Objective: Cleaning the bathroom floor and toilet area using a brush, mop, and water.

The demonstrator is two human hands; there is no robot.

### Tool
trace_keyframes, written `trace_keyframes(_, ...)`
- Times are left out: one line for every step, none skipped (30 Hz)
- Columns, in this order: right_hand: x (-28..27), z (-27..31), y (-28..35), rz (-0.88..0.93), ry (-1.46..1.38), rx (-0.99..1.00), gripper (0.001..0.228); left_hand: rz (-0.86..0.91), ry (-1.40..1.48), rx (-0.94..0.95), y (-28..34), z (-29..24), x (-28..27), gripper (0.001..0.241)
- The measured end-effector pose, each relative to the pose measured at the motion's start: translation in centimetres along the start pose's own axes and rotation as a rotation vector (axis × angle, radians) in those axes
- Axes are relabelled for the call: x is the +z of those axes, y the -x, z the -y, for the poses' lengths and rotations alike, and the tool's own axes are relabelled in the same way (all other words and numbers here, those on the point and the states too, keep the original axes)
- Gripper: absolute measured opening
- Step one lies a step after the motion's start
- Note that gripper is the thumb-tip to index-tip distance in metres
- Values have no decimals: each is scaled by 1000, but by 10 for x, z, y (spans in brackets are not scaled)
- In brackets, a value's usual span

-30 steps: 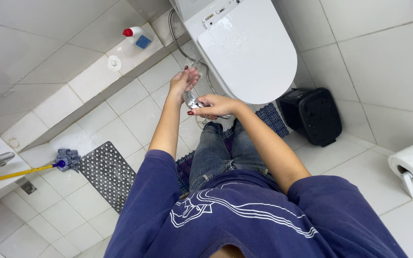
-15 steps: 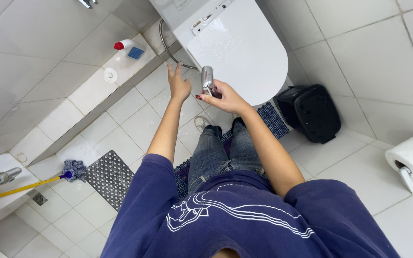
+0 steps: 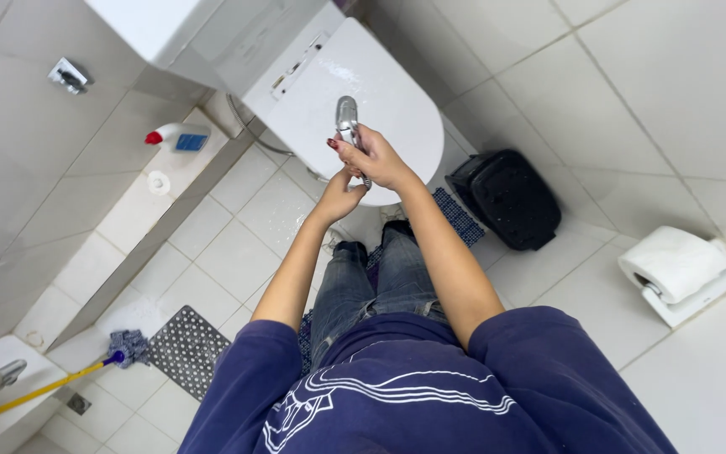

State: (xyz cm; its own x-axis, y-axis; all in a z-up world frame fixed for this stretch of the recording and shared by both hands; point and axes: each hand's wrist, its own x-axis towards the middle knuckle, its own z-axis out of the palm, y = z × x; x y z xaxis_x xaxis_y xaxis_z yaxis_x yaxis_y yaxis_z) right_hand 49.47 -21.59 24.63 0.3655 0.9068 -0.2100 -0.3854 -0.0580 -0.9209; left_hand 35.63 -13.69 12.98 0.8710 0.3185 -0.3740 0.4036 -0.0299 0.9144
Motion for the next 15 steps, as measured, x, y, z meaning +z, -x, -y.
trace_keyframes(-9, 4, -2, 1, 11, -15, 28, 6, 1, 12, -7, -3, 5, 41)
trace_keyframes(-15, 7, -3, 5, 21, -28, 30, 11, 2, 22, -11, -5, 10, 37)
trace_keyframes(-22, 8, -3, 0, 19, -30, 30, 16, -2, 23, -13, -16, 15, 37)
trace_keyframes(-28, 10, -3, -4, 28, -23, 30, 49, 10, 20, -15, -27, 21, 33)
trace_keyframes(-34, 11, -3, -7, 37, -16, 31, 82, 21, 17, -17, -37, 25, 31)
trace_keyframes(-39, 12, -3, -8, 35, -17, 31, 83, 19, 16, -17, -50, 29, 31)
trace_keyframes(-43, 14, -2, -1, 27, -8, 30, 100, 22, 6, -17, -63, 33, 29)
trace_keyframes(-46, 15, -1, 9, 22, 2, 30, 114, 26, -5, -16, -75, 37, 28)
trace_keyframes(-51, 16, 0, 11, 21, 3, 30, 113, 26, -6, -18, -79, 41, 28)
trace_keyframes(-54, 17, 1, 5, 63, 1, 30, 108, 25, -19, -19, -81, 45, 27)
trace_keyframes(-57, 17, 3, 0, 105, -1, 30, 102, 24, -33, -19, -83, 48, 27)
trace_keyframes(-59, 20, 5, 4, 106, 0, 30, 98, 26, -33, -19, -88, 51, 27)
trace_keyframes(-60, 22, 7, -2, 161, -37, 31, 88, 25, -17, -17, -93, 54, 27)
trace_keyframes(-62, 25, 9, -6, 218, -75, 32, 76, 25, 0, -16, -99, 56, 27)
trace_keyframes(-61, 31, 13, -1, 221, -76, 32, 71, 27, 2, -17, -101, 58, 27)
